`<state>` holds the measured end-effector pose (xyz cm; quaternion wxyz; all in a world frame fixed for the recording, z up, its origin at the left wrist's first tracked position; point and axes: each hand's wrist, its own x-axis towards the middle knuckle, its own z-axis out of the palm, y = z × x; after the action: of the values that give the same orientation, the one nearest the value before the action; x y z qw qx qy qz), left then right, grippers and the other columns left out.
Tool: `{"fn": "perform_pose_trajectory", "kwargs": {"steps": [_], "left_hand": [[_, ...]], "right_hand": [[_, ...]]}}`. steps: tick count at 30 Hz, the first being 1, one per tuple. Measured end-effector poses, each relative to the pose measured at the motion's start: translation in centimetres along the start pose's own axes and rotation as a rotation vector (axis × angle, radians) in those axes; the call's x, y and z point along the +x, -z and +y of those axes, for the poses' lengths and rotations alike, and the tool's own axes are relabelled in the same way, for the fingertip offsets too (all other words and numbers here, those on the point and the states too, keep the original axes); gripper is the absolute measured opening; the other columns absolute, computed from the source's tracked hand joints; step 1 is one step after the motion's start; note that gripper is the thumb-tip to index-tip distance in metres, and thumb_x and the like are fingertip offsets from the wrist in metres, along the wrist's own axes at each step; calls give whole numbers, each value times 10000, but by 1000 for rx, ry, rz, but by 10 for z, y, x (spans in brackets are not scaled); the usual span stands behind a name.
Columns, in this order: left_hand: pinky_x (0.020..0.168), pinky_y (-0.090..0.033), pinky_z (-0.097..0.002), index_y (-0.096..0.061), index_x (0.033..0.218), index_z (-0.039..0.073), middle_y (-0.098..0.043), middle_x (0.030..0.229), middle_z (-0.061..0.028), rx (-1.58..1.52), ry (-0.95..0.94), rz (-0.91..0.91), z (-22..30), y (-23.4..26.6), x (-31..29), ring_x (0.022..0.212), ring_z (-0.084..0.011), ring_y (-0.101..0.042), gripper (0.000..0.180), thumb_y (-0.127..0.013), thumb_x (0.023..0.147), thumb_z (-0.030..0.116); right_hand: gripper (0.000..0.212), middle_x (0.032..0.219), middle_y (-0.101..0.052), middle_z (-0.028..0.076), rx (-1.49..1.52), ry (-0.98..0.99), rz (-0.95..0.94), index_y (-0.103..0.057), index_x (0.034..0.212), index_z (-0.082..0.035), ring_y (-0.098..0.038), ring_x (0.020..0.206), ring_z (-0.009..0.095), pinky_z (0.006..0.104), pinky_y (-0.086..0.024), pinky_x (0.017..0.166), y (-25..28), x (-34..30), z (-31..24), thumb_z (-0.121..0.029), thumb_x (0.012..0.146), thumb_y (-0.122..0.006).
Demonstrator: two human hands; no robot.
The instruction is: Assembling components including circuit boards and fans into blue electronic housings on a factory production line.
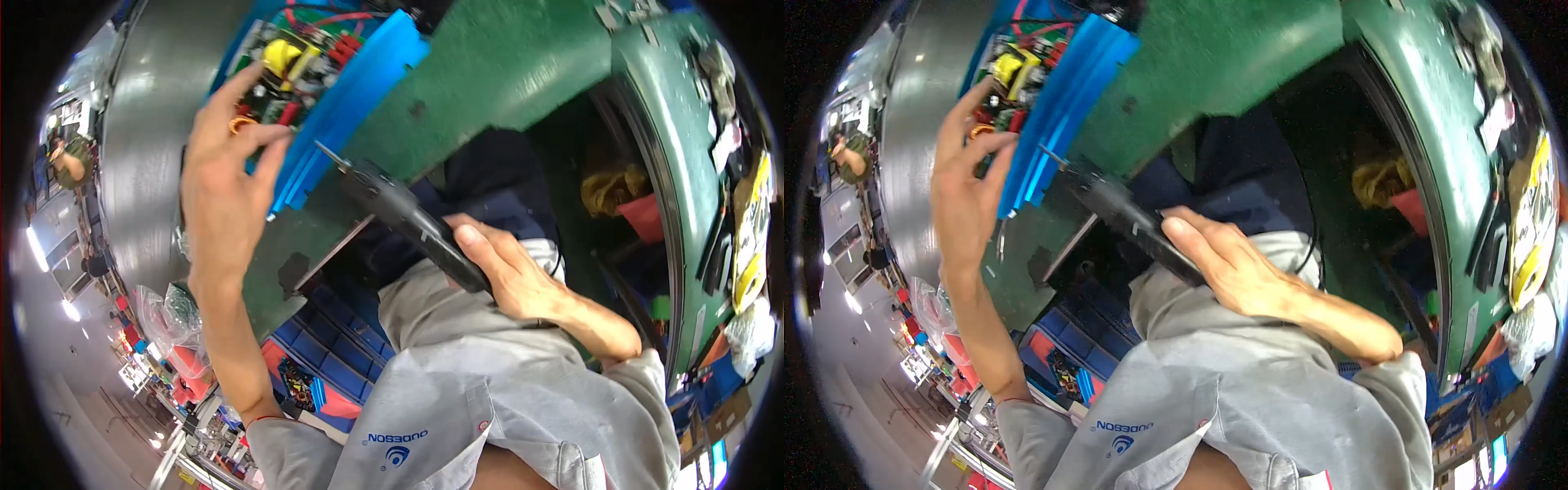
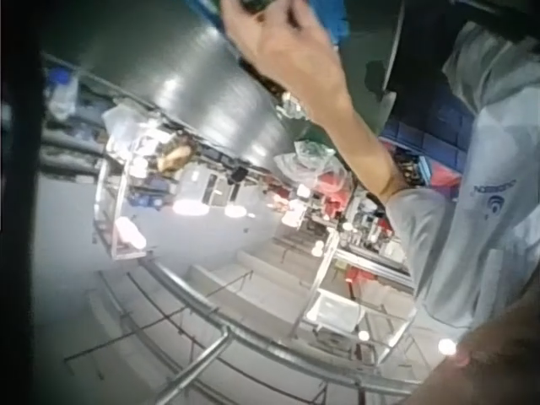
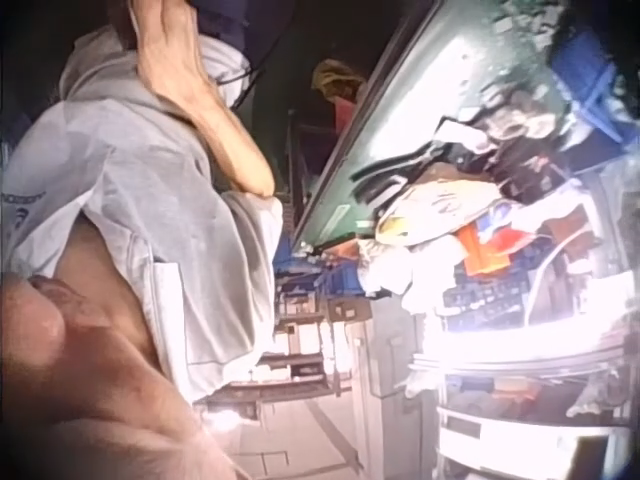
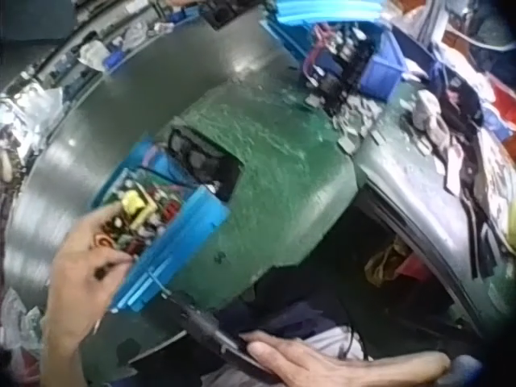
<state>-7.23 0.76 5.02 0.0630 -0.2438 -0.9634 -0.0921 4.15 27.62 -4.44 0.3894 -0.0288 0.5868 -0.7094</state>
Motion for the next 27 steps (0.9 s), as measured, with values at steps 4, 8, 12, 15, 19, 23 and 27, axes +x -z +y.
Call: {"fn": "perform_pose_trajectory", "kwargs": {"steps": [4, 8, 12, 15, 19, 23, 27], "left_hand": [[1095, -423, -430, -673, 892, 12, -557, 1434, -168, -67, 131, -88, 1, 9, -10, 1317, -350, -537, 69, -708, 833, 20], [984, -469, -427, -689, 897, 10, -539, 1447, -134, -112, 127, -81, 2, 1, -17, 1134, -320, -597, 101, -723, 803, 24], [971, -468, -437, -691, 909, 5, -524, 1458, -126, -177, 166, -77, 2, 2, -18, 1128, -327, -577, 121, -732, 797, 19], [984, -466, -436, -691, 910, 8, -518, 1468, -123, -227, 167, -55, -3, 1, -19, 1142, -334, -572, 127, -739, 793, 21], [1024, -453, -445, -690, 930, 5, -508, 1482, -131, -294, 161, -40, -11, 1, -19, 1207, -346, -553, 137, -728, 799, 15], [1138, -385, -483, -685, 975, -17, -460, 1519, -167, -314, 148, -106, -9, 5, -20, 1329, -365, -495, 153, -666, 823, -19], [1202, -284, -520, -650, 1075, -89, -378, 1567, -194, -283, 166, -209, 4, 12, -26, 1418, -345, -417, 262, -611, 817, -62]], "right_hand": [[645, 783, -658, 49, 212, -198, -118, -599, 1154, -43, -592, 698, 109, 267, -474, 658, -1, -3, -5, -577, 1074, -246], [799, 735, -642, 92, 434, -409, -162, -537, 1362, -33, -592, 580, 154, 267, -481, 540, -2, -9, 8, -687, 1018, -233], [872, 714, -627, 101, 466, -409, -197, -527, 1367, 5, -588, 567, 164, 267, -489, 539, -2, -7, -4, -724, 995, -225], [896, 701, -617, 105, 470, -401, -210, -520, 1360, 37, -576, 548, 171, 282, -479, 527, -2, -4, -4, -727, 992, -230], [910, 676, -615, 111, 494, -379, -214, -530, 1344, 54, -564, 538, 174, 294, -449, 505, -2, 2, -4, -728, 993, -224], [925, 656, -616, 118, 482, -349, -207, -538, 1324, 78, -558, 535, 179, 297, -440, 506, -4, 3, -8, -726, 996, -217], [911, 654, -614, 119, 473, -350, -185, -550, 1320, 56, -554, 534, 173, 300, -435, 509, -7, 0, -6, -731, 991, -230]]}}
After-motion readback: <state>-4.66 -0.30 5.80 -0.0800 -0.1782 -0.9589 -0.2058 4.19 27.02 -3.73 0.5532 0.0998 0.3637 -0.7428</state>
